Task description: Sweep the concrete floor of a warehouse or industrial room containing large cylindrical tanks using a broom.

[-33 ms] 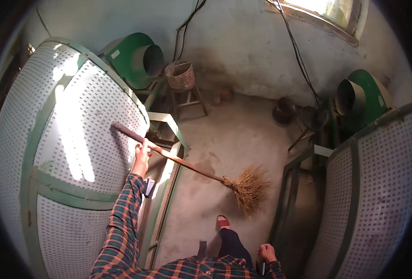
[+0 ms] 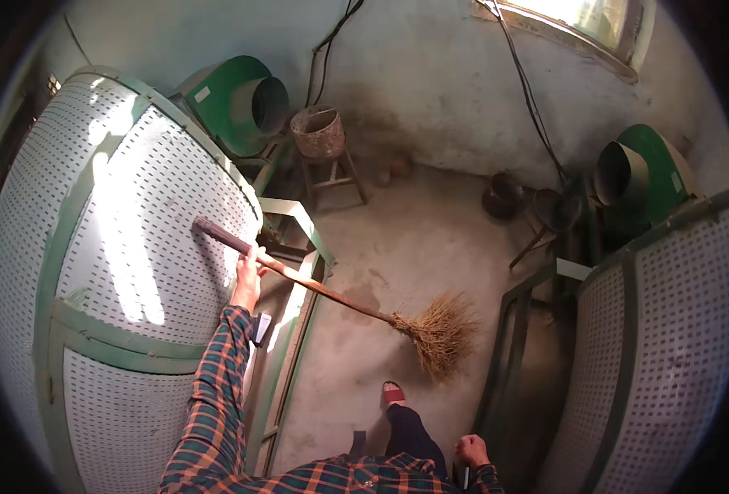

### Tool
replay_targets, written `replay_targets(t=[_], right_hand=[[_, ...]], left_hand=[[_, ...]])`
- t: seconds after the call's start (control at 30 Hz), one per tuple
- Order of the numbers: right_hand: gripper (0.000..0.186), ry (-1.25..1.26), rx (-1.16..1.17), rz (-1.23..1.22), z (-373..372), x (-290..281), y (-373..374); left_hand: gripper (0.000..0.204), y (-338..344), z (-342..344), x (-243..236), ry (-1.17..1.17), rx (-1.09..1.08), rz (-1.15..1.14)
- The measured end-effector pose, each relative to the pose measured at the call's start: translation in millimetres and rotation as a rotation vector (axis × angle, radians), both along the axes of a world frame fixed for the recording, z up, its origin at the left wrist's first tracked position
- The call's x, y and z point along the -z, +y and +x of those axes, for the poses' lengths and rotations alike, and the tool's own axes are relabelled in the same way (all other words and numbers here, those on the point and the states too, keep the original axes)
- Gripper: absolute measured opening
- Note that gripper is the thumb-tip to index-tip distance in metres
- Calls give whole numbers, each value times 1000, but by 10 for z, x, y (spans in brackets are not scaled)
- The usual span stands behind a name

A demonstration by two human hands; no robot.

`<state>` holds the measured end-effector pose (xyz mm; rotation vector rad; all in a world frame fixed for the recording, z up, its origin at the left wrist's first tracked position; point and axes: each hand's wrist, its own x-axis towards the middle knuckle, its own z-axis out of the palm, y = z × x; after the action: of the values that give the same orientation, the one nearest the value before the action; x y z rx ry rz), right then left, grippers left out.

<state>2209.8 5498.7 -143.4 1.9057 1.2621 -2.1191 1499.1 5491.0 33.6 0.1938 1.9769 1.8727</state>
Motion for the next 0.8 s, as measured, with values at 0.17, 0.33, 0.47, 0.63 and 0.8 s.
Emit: replay_targets(t=[0.17,0.33,0.47,0.63,0.8], right_hand=[[21,7,-21,-142,-258,28,390],[40,242,-82,-212,-1370,-63,788],[70,357,-14,-579,-2326,132,604],[65,480,474,-915,-3032,386,31],[12,493,270,-610,-3240,-123,-716]], left_hand=[[41,156,289,-234,-144,304,419],[41,-467,1422,-545,88,505,627],[39,-1069,2282,-824,32,259,619],[54,-1830,2879,-1470,106,-55,554],[58,-2959,3529,-1763,153,-486,630]])
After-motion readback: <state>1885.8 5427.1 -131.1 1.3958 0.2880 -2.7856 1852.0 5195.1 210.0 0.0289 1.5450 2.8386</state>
